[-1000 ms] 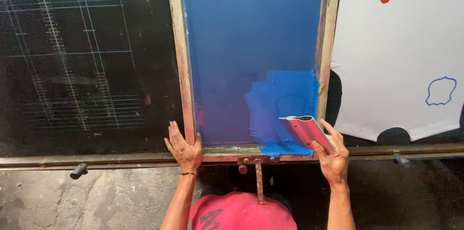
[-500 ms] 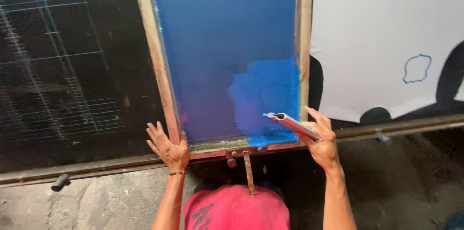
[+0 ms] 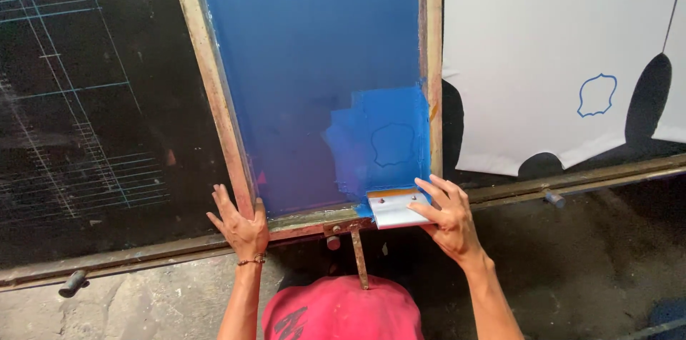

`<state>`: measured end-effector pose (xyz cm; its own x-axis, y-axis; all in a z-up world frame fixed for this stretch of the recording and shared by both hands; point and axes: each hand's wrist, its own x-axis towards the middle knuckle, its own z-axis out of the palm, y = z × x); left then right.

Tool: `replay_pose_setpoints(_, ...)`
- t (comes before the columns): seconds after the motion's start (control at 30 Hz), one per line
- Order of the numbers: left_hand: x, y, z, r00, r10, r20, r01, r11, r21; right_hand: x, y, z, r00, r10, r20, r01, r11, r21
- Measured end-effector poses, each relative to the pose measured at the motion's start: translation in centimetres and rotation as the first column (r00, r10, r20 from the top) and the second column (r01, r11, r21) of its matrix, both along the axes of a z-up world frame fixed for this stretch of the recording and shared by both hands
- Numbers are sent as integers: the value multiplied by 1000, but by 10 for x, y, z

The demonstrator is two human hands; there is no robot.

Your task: The person uses a squeegee to spread blue ink across a screen printing frame. They then walk to a nearby table, pick up a different screen printing frame, and place it onto the printing press.

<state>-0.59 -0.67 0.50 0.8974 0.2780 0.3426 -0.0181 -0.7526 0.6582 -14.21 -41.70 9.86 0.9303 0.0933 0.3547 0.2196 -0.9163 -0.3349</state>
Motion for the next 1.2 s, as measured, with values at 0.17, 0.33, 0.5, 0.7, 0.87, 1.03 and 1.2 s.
replay_pose_setpoints(0.17,1,3,-2,1000,-20,2,20,1000,-4,-4,0,-17,995,-21,97,24,999,-30)
replay_pose_setpoints(0.33,2,4,-4,999,-32,-4,32,999,-5,-9,-1,-37,988,-38,150,52,995,-89)
replay_pose_setpoints(0.5,4,7,-10,998,-62,6,62,998,11,-11,4,-46,964,-112,243,140,985,-104)
replay_pose_setpoints(0.7,2,6,-11,999,-46,-7,46,999,-7,-14,6,-37,968,-129,215,142,989,-45)
replay_pose_setpoints(0.87,2,6,-10,999,-47,6,47,999,-11,-17,9,-35,964,-128,232,146,988,-59)
replay_pose_setpoints(1.03,2,8,-16,999,-39,-1,39,999,7,-25,1,-56,966,-124,227,150,984,-97)
replay_pose_setpoints(1.2,-1,1,6,995,-76,-63,75,997,-20,-28,4,-34,986,55,161,-30,988,-153)
